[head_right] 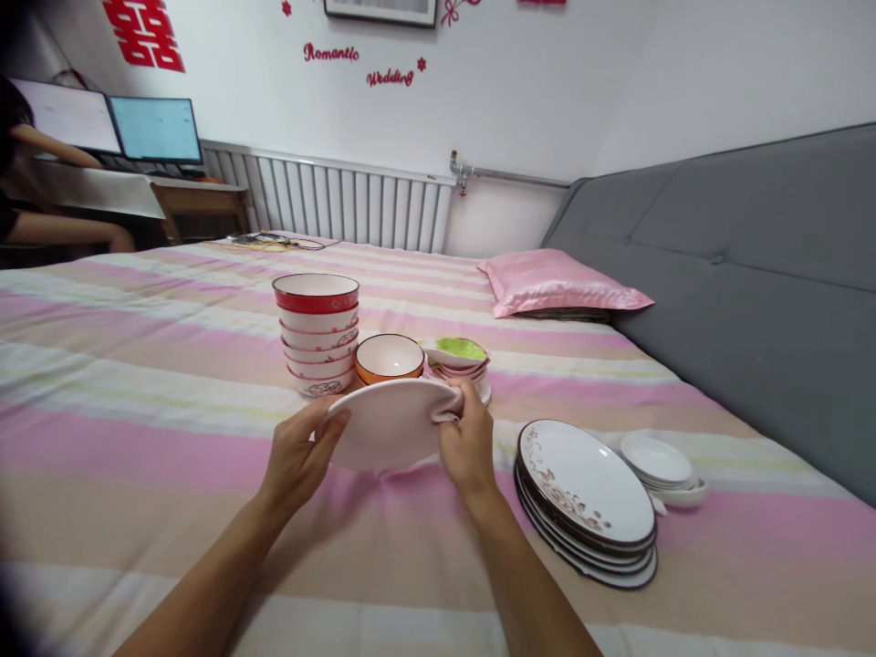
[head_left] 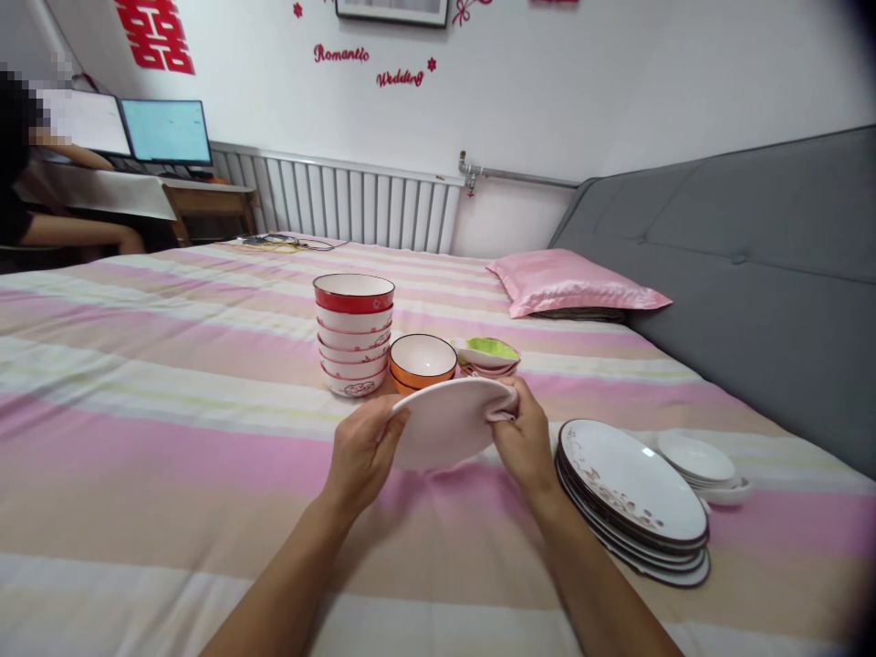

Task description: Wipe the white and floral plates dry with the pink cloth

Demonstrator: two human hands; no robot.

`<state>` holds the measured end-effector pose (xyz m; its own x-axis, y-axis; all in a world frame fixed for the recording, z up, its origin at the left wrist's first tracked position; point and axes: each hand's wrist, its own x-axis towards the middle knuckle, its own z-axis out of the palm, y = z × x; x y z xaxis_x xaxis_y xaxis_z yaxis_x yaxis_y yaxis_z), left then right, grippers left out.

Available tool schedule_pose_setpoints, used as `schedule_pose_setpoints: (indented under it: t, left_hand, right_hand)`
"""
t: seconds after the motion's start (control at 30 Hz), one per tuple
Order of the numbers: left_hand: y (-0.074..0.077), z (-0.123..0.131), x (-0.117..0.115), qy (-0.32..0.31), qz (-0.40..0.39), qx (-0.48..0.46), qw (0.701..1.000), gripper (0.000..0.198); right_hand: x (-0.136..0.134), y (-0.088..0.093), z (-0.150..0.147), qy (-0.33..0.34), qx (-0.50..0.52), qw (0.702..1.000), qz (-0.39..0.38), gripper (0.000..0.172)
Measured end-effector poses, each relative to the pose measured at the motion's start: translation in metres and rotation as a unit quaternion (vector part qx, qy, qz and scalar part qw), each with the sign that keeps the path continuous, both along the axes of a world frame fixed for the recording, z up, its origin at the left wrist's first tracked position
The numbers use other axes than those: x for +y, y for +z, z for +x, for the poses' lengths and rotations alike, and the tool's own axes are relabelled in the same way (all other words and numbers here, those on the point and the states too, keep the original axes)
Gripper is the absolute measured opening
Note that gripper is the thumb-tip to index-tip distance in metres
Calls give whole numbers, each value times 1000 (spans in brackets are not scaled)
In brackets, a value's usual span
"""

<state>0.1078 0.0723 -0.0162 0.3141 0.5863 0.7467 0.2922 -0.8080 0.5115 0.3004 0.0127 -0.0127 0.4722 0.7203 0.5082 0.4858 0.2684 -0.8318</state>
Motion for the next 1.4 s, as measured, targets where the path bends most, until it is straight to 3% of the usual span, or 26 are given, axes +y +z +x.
schedule_pose_setpoints:
  t: [0.1,0.27,0.33,0.43,0.53,0.57,0.63,0.7,0.8,0.9,1.0,1.1,1.23,1.33,1.4]
  left_hand:
    - [-1,2,-3,-8,47,42,998,20]
    - [-4,8,-8,1,126,65,990,18]
    - [-7,10,-10,0,140,62,988,18]
    - [-13,11,-14,3,104,29,994,19]
    - [-21,5,-21,53,-32,-75,995,20]
    - [-24,1,-24,88,-109,-124,982,20]
    - [-30,-11,-29,154,-253,-257,920,22]
    - [-36,-25,-35,190,-284,-323,883,25]
    - [-43,-45,-42,197,-326,-410,829,24]
    - [-44,-62,-50,144,-386,-475,778,20]
    - [-37,-78,-60,63,-465,-506,724,12]
    - [-29,-99,-74,-28,-529,-518,672,14]
    - [-20,-128,-97,-130,-548,-558,610,27]
    - [-18,-150,-111,-176,-538,-596,569,31]
    - [-17,-164,-117,-198,-528,-618,547,31]
  right_hand:
    - [-5,6,-5,-18,-134,991,17,40]
    - [-15,14,-20,-85,-318,943,41,36]
    - [-21,19,-27,-83,-362,927,56,38]
    - [-32,28,-36,-56,-337,934,101,43]
    - [-45,34,-37,-92,-197,964,152,50]
    - [-48,34,-34,-117,-152,968,160,53]
    - [-54,29,-27,-160,-103,970,149,58]
    - [-59,15,-18,-169,-119,974,92,61]
    - [-62,-15,-8,-129,-178,964,-150,62]
    - [-62,-41,-8,-116,-170,950,-233,53]
    - [-59,-53,-17,-117,-155,942,-274,46]
    - [-53,-51,-30,-122,-133,938,-295,40]
    - [-41,-41,-60,-104,-112,942,-298,43]
    - [-38,-35,-97,-61,-114,950,-285,48]
    - [-43,-31,-129,4,-122,952,-280,46]
